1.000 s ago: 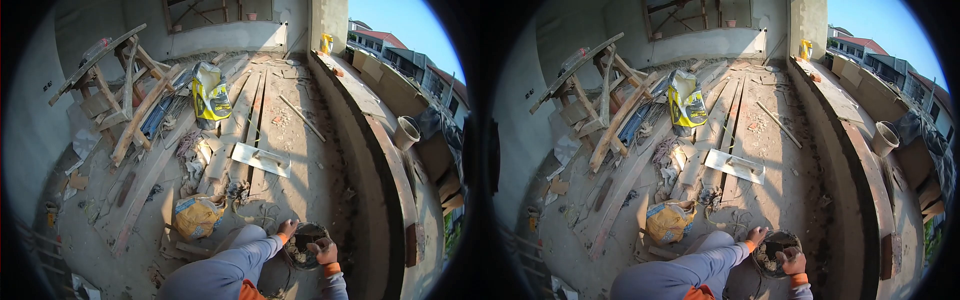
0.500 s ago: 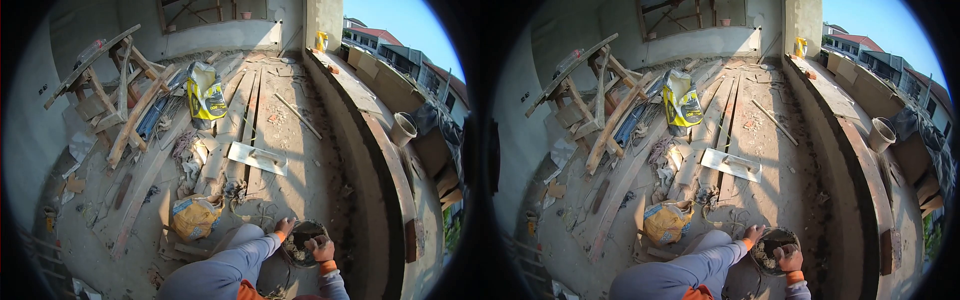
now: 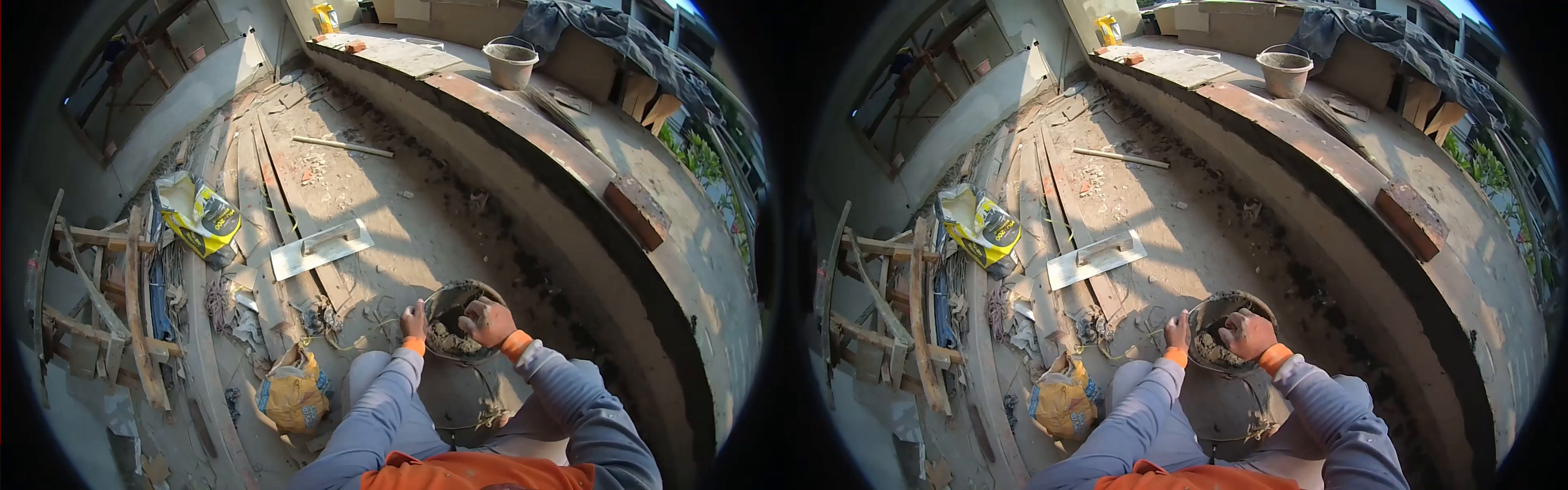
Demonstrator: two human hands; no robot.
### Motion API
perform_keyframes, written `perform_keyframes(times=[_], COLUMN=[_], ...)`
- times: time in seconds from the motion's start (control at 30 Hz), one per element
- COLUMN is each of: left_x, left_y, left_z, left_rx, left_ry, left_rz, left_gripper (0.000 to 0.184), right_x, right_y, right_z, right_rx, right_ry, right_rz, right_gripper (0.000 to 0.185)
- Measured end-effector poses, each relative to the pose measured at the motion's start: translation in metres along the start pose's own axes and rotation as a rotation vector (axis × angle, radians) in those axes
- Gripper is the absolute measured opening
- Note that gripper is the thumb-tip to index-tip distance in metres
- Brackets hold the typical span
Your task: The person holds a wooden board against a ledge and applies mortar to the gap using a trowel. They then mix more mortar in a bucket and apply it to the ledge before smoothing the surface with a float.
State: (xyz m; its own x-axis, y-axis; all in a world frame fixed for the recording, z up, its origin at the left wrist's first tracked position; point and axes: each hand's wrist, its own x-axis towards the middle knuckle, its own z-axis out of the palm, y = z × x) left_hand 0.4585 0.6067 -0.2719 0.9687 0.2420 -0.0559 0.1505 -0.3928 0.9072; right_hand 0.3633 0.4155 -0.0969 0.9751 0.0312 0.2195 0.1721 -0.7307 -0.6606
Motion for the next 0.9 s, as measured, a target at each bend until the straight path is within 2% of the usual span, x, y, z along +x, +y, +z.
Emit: perform_keyframes(times=[0.07,0.13,0.23,0.3,0.33,0.37,0.4,0.43,0.5,0.6,0.7,0.77,0.9], left_x=[-0.005,-0.015,-0.011,-0.010,-0.009,-0.015,-0.023,-0.028,-0.037,-0.043,-0.049,-0.052,-0.052], left_y=[0.015,0.034,0.022,0.008,-0.003,0.008,0.025,0.026,0.044,0.044,0.053,0.056,0.053], left_z=[0.000,-0.003,0.007,0.017,0.021,0.018,0.014,0.017,0.012,0.020,0.021,0.020,0.023], left_rx=[0.040,-0.139,-0.228,-0.306,-0.228,-0.208,-0.069,-0.058,-0.051,-0.123,-0.149,-0.097,-0.087], left_ry=[-0.030,-0.030,-0.059,-0.046,-0.030,-0.065,-0.035,0.009,-0.036,0.074,0.053,-0.065,-0.066], left_rz=[0.031,-0.004,-0.059,-0.010,0.033,0.022,0.075,0.123,0.063,0.133,0.099,-0.015,-0.020], left_gripper=[0.050,0.045,0.044,0.044,0.044,0.043,0.042,0.041,0.042,0.043,0.042,0.041,0.042], right_x=[-0.001,-0.002,-0.006,-0.003,-0.001,0.000,0.002,0.003,0.004,0.005,0.004,0.006,0.007], right_y=[0.003,0.013,0.018,0.010,0.010,0.013,0.008,-0.001,-0.002,0.009,0.031,0.037,0.035], right_z=[-0.004,-0.004,-0.008,-0.020,-0.021,-0.020,-0.021,-0.030,-0.034,-0.034,-0.028,-0.028,-0.034], right_rx=[-0.020,-0.011,-0.002,0.009,0.031,0.040,0.044,0.071,0.103,0.147,0.193,0.218,0.211], right_ry=[-0.017,0.012,0.049,0.059,0.076,0.108,0.141,0.136,0.164,0.186,0.203,0.210,0.219], right_rz=[0.030,0.048,0.005,0.058,0.048,-0.010,0.033,0.025,-0.012,-0.044,-0.030,-0.013,-0.012], right_gripper=[0.026,0.025,0.025,0.023,0.022,0.020,0.020,0.018,0.017,0.016,0.016,0.016,0.017])
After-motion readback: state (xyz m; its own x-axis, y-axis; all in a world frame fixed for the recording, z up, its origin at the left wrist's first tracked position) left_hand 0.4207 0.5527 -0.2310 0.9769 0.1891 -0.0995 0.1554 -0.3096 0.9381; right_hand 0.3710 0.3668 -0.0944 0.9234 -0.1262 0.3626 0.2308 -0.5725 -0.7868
